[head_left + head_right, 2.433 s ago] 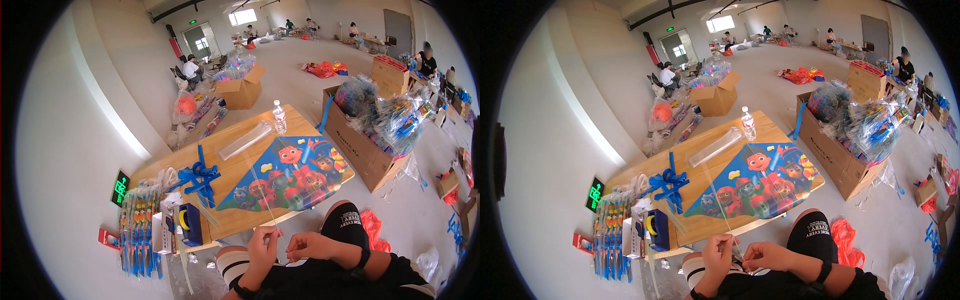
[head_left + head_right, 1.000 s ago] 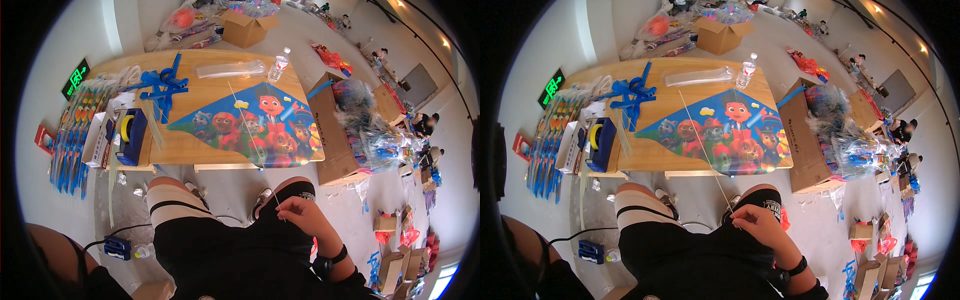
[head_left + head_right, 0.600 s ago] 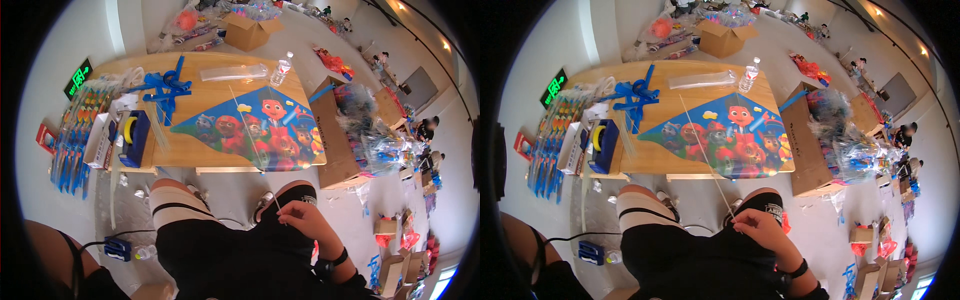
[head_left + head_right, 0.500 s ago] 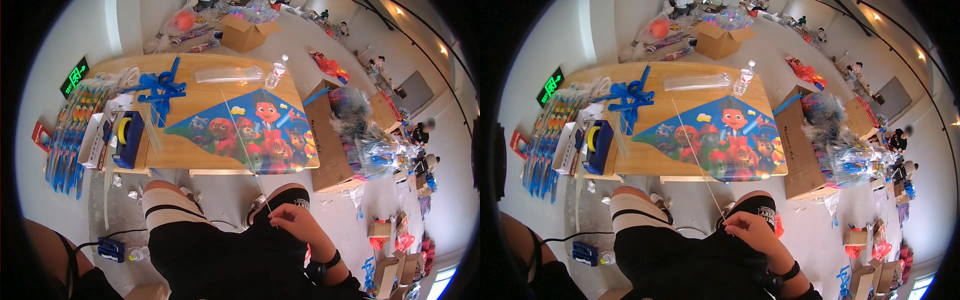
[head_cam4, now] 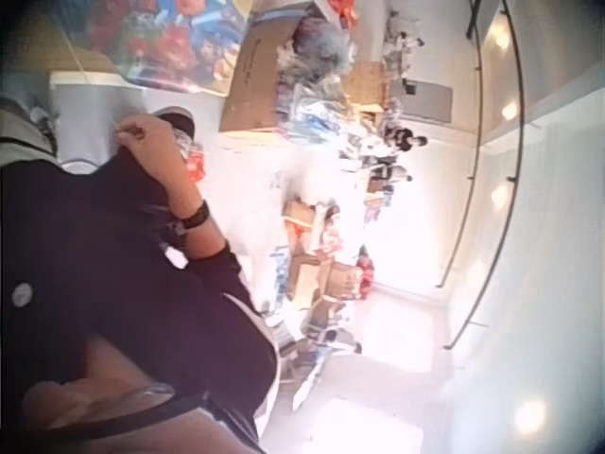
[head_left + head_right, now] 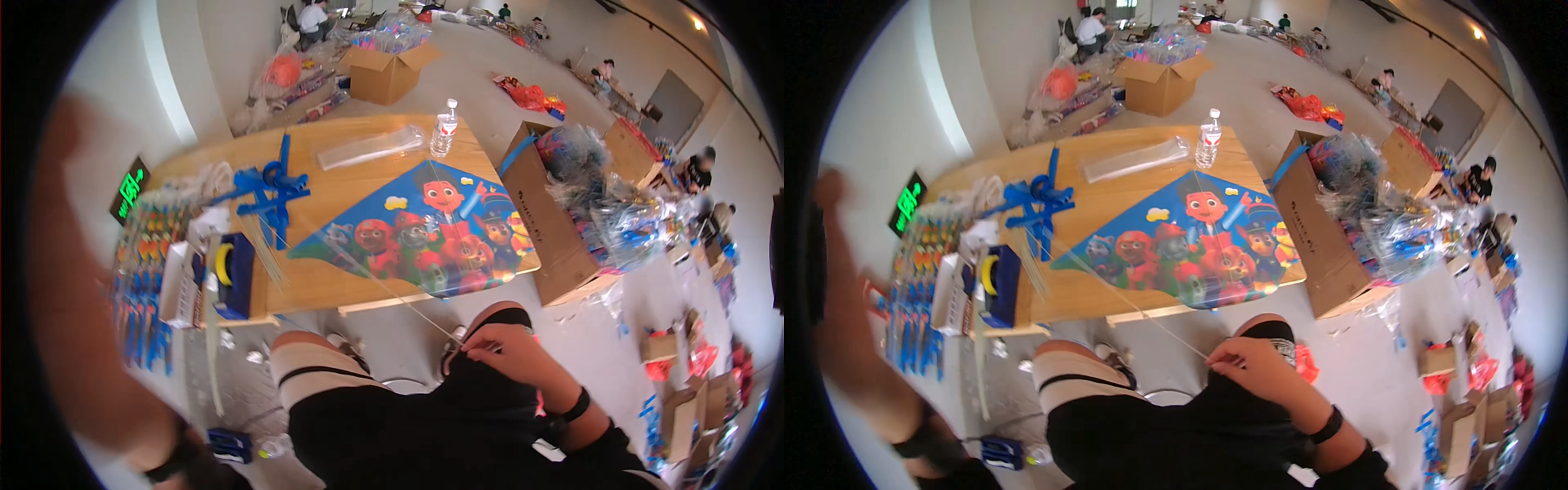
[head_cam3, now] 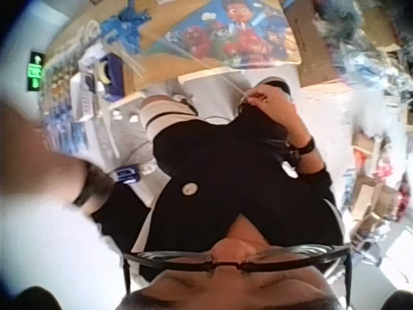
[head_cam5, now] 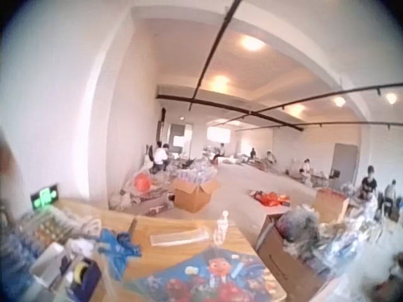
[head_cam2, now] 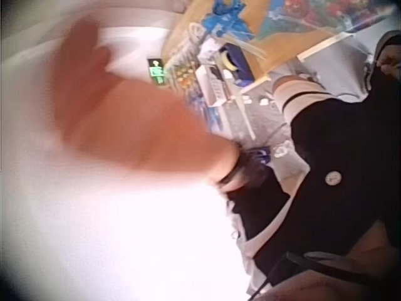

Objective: The recorder is assembling cartoon character kites by attaching the supporting sticks and structural elements.

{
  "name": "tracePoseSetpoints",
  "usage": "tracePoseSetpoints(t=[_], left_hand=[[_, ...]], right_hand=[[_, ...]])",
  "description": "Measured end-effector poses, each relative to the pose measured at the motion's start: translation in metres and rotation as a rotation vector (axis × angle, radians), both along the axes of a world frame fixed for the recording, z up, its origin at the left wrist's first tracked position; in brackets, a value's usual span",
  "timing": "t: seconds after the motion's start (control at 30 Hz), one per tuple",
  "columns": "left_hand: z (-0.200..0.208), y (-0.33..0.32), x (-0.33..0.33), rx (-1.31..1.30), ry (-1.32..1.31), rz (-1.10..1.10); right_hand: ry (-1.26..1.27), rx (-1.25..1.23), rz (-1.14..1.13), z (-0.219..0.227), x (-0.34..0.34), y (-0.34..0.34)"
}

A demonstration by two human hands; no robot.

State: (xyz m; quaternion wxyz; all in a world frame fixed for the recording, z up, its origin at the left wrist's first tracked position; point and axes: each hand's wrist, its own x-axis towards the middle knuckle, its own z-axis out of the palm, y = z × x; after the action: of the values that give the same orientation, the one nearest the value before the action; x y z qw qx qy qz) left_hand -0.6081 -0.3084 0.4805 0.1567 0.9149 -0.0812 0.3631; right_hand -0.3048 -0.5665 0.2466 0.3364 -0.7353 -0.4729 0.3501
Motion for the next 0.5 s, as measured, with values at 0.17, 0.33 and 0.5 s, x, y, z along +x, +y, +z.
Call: tracePoseSetpoints(t=[0.17, 0.33, 0.5], left_hand=[[-0.161, -0.012, 0.081, 0.1, 0.326, 0.228], [-0.253, -0.019, 0.103, -0.249, 0.368, 0.159], [-0.313, 0.016, 0.131, -0.714, 0.22, 0.253]], right_hand=[[-0.321, 0.051, 0.116, 0.023, 0.017, 0.017], [-0.354, -0.213, 0.125, 0.034, 0.031, 0.042], [-0.677, 0.426, -0.136, 0.02, 0.036, 0.069]])
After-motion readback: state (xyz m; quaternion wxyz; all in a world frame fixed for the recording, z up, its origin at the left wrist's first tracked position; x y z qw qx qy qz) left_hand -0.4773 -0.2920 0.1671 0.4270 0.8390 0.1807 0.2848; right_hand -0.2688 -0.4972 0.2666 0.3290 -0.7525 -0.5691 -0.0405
